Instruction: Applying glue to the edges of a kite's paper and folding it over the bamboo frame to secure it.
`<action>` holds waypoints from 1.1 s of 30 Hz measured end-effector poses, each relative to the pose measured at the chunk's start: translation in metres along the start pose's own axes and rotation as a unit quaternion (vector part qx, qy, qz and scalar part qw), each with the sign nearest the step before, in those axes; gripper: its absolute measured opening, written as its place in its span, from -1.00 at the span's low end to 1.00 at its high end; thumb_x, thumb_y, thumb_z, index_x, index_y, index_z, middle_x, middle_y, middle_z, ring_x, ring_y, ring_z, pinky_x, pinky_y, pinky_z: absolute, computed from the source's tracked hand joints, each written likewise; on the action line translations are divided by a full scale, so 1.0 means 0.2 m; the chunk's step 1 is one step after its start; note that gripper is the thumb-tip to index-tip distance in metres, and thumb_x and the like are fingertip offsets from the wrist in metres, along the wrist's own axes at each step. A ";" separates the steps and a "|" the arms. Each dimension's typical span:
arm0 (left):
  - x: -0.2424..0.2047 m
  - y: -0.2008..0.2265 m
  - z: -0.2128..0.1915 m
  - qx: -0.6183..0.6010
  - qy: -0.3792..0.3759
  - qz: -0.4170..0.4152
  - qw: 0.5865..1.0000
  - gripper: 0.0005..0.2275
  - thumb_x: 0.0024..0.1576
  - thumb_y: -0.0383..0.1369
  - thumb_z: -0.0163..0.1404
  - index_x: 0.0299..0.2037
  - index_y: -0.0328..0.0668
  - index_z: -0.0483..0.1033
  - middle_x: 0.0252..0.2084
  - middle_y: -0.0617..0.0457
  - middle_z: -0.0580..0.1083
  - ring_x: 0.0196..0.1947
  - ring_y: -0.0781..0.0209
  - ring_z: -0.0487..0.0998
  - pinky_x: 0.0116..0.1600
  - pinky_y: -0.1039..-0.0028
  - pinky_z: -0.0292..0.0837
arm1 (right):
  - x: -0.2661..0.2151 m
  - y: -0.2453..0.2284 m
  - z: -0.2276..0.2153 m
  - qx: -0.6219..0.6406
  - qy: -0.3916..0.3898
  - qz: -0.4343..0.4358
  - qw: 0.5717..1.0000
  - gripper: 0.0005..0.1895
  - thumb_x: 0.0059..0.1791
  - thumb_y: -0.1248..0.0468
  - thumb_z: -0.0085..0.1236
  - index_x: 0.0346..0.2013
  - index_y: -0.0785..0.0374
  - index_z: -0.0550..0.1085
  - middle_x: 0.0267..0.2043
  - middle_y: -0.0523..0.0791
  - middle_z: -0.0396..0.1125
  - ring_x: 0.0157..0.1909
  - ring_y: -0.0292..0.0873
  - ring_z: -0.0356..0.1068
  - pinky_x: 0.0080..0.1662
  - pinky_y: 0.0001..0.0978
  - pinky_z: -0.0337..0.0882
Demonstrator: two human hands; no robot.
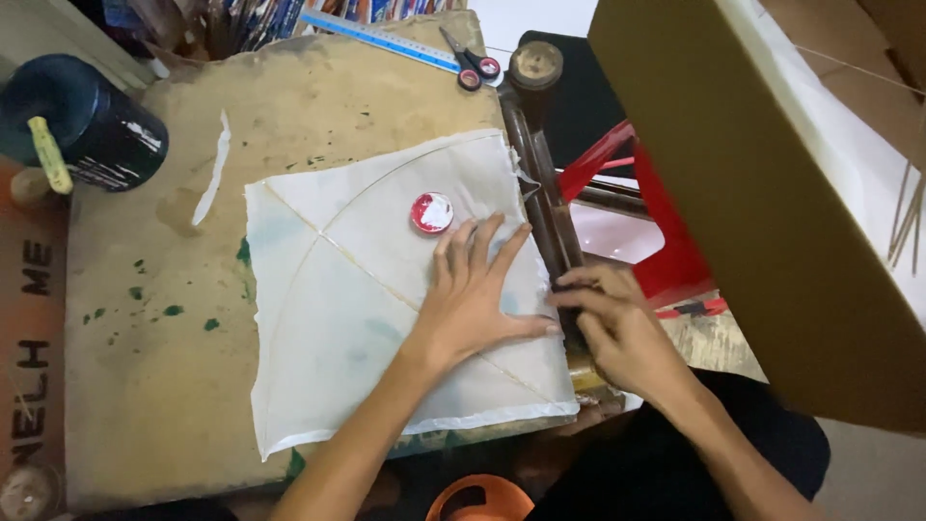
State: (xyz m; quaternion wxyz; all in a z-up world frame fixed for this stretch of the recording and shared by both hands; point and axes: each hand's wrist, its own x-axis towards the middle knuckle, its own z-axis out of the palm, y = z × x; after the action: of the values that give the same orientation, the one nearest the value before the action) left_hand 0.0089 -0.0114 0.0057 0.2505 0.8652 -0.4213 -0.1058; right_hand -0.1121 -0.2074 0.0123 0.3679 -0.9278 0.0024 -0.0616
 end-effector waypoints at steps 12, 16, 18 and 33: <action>0.00 0.00 0.01 0.022 0.016 0.007 1.000 0.05 -0.13 0.41 0.02 0.50 -0.02 -0.01 0.44 -0.21 -0.04 0.42 -0.26 -0.20 0.46 -0.11 -0.52 | 0.01 0.04 0.01 -0.083 0.018 -0.020 0.996 -0.50 -0.14 0.50 0.03 0.01 0.05 0.62 0.12 -0.09 0.38 0.20 0.16 0.26 0.25 0.02 0.26; 0.00 0.00 0.01 0.022 0.018 0.010 1.000 0.04 -0.10 0.40 0.05 0.50 -0.01 -0.02 0.42 -0.21 -0.02 0.41 -0.25 -0.18 0.45 -0.10 -0.49 | -0.01 0.00 0.01 -0.101 0.004 -0.038 0.994 -0.55 -0.15 0.51 0.05 -0.08 0.06 0.66 0.11 -0.09 0.39 0.20 0.15 0.27 0.25 0.00 0.27; -0.01 -0.01 0.02 0.032 0.028 0.016 0.999 0.05 -0.12 0.42 0.01 0.50 -0.01 -0.02 0.40 -0.21 -0.01 0.41 -0.26 -0.15 0.45 -0.13 -0.43 | -0.02 -0.01 -0.02 -0.101 -0.002 -0.030 0.994 -0.64 -0.13 0.49 0.04 -0.26 0.03 0.68 0.05 -0.13 0.43 0.17 0.11 0.31 0.23 -0.03 0.31; -0.06 0.02 0.06 0.048 0.053 -0.002 0.997 -0.06 0.00 0.31 -0.07 0.43 -0.29 0.10 0.37 -0.35 0.14 0.47 -0.34 -0.10 0.49 -0.06 -0.30 | 0.46 -0.22 0.05 -0.197 -0.022 -0.155 0.968 -0.69 -0.06 0.33 -0.02 -0.08 0.05 0.56 0.06 -0.11 0.33 0.09 0.04 0.36 0.01 -0.13 0.45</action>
State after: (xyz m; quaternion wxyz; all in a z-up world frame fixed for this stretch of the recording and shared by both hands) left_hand -0.0053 -0.0084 -0.0039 0.2306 0.8814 -0.4104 -0.0400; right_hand -0.0216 -0.1734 0.0453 0.1636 -0.9722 -0.1375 -0.0955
